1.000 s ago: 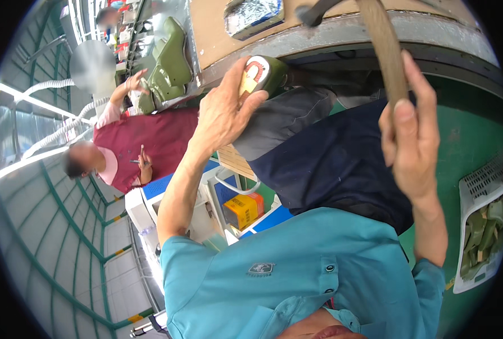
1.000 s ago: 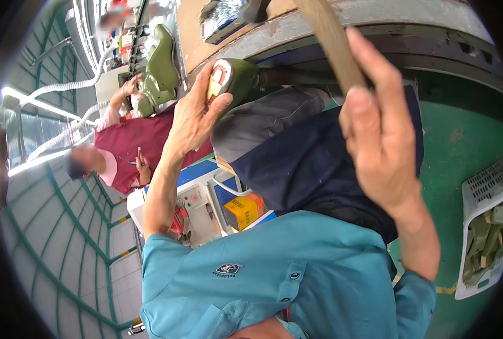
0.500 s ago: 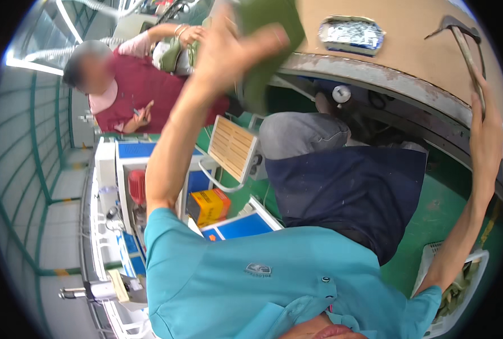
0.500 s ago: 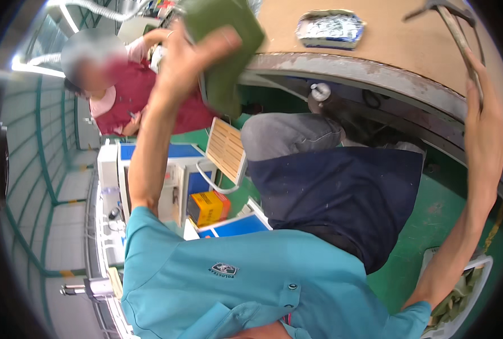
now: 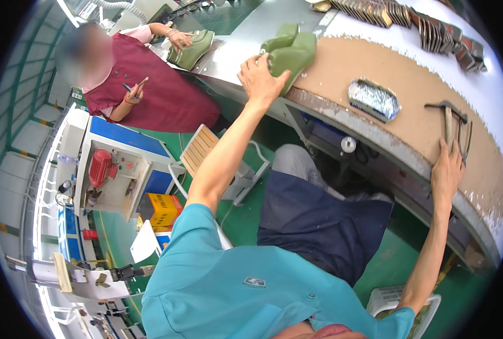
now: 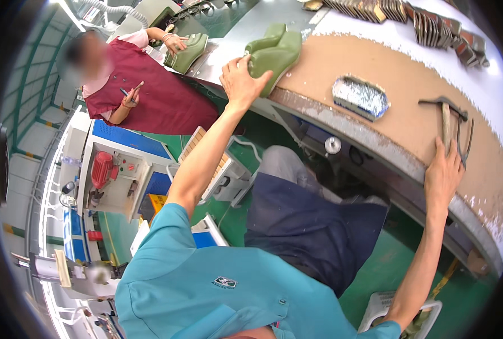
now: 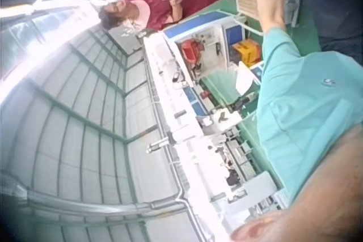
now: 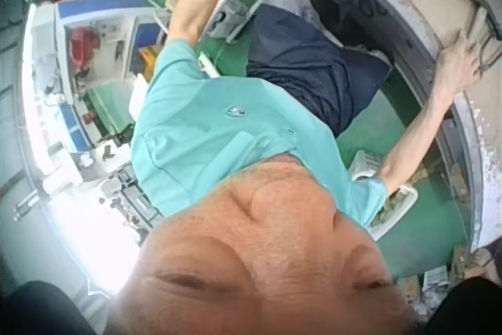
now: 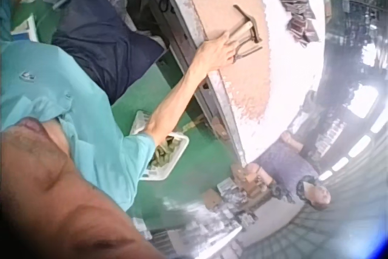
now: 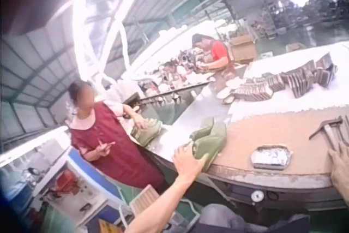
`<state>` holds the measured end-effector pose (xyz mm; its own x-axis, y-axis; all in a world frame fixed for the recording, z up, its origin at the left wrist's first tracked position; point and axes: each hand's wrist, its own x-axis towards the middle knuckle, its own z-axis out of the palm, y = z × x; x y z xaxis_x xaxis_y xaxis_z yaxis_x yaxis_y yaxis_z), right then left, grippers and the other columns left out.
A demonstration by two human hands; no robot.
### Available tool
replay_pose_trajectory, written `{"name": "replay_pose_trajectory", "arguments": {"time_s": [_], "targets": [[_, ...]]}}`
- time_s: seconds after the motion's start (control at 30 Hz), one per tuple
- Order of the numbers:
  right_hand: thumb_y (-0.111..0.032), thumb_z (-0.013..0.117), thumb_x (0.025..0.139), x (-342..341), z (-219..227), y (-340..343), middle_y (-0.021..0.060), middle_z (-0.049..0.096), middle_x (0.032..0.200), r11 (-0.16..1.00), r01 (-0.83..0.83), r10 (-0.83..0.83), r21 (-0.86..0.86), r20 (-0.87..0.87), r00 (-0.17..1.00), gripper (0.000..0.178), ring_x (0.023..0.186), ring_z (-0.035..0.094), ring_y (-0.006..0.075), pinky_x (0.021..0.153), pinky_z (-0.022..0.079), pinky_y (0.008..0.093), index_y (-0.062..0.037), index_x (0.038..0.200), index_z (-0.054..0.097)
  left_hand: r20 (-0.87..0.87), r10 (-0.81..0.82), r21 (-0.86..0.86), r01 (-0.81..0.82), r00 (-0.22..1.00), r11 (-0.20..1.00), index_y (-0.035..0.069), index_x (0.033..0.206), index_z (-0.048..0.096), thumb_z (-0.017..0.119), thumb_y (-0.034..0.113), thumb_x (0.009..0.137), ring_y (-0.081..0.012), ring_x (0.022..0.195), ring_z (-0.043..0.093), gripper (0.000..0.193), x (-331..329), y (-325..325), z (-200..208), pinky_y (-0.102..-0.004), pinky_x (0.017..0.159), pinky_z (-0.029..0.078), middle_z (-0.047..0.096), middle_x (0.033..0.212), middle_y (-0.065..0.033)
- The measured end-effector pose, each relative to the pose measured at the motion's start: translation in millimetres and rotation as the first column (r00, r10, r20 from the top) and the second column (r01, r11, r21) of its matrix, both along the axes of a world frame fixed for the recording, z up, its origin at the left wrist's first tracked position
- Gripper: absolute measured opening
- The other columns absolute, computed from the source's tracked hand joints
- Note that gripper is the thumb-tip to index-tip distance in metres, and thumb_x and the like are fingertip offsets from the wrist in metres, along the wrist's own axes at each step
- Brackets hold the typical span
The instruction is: Manually assemble and hammer components of footwear on a production line.
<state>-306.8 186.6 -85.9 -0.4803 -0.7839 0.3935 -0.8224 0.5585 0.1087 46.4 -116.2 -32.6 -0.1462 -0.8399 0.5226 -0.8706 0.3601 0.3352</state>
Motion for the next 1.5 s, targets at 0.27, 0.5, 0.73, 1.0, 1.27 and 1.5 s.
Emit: {"name": "replay_pose_trajectory", "arguments": {"time_s": [0.27, 0.5, 0.73, 1.0, 1.27, 1.5], "targets": [[-0.011, 0.050, 0.092, 4, 1, -8, 0.0173, 0.046, 0.136, 0.998, -0.058, 0.058, 0.012, 0.036, 0.998, 0.037, 0.121, 0.047, 0.0322, 0.099, 0.037, 0.0423, -0.0156, 0.128, 0.053, 0.486, -0.067, 0.110, 0.016, 0.871, 0.994, 0.012, 0.131, 0.044, 0.082, 0.051, 0.054, -0.0417, 0.118, 0.044, 0.094, -17, -49, 19, -0.0524, 0.096, 0.040, 0.039, 0.135, -0.0201], [-0.018, 0.047, 0.096, -1, 19, -6, 0.0178, 0.046, 0.136, 0.991, -0.014, -0.004, 0.132, 0.135, 0.991, 0.032, 0.120, 0.048, 0.0331, 0.098, 0.037, 0.0422, -0.0152, 0.127, 0.058, 0.492, -0.143, -0.024, 0.178, 0.859, 0.984, 0.006, 0.122, 0.048, 0.079, 0.040, 0.056, -0.0382, 0.111, 0.048, 0.080, -7, -134, 20, -0.0448, 0.092, 0.044, 0.046, 0.126, -0.0175], [-0.016, 0.047, 0.096, 2, 26, -11, 0.0189, 0.047, 0.135, 0.982, 0.011, -0.058, 0.187, 0.247, 0.967, 0.032, 0.118, 0.048, 0.0349, 0.098, 0.036, 0.0440, -0.0154, 0.126, 0.058, 0.499, 0.175, -0.022, -0.190, 0.849, 0.982, 0.007, 0.126, 0.042, 0.077, 0.046, 0.059, -0.0405, 0.114, 0.045, 0.085, 88, -244, 12, -0.0475, 0.095, 0.040, 0.044, 0.128, -0.0172], [-0.003, 0.051, 0.089, -1, 29, -15, 0.0299, 0.050, 0.124, 0.988, 0.091, -0.126, 0.127, 0.311, 0.942, 0.030, 0.111, 0.051, 0.0423, 0.094, 0.040, 0.0474, -0.0078, 0.116, 0.061, 0.624, 0.277, 0.102, -0.428, 0.731, 0.898, 0.016, 0.140, 0.033, 0.073, 0.049, 0.068, -0.0441, 0.123, 0.036, 0.088, 123, -279, 15, -0.0566, 0.100, 0.032, 0.031, 0.141, -0.0188], [-0.002, 0.053, 0.085, 16, 65, -68, 0.0173, 0.052, 0.121, 0.934, 0.276, -0.349, 0.225, 0.420, 0.838, 0.038, 0.109, 0.050, 0.0363, 0.091, 0.039, 0.0468, -0.0119, 0.121, 0.054, -0.178, -0.543, 0.506, 0.549, 0.821, 0.665, 0.003, 0.110, 0.060, 0.066, 0.020, 0.079, -0.0384, 0.114, 0.049, 0.036, -29, -114, 22, -0.0474, 0.099, 0.037, 0.058, 0.115, -0.0187], [-0.039, 0.062, 0.084, 4, 70, -50, 0.0224, 0.048, 0.128, 0.791, 0.603, -0.577, 0.100, 0.448, 0.683, 0.059, 0.117, 0.047, 0.0388, 0.096, 0.038, 0.0477, -0.0110, 0.132, 0.047, -0.052, -0.923, 0.604, 0.748, 0.381, 0.275, 0.019, 0.139, 0.036, 0.079, 0.032, 0.066, -0.0334, 0.133, 0.028, 0.085, -149, 14, 20, -0.0631, 0.108, 0.014, 0.042, 0.135, -0.0094]]}}
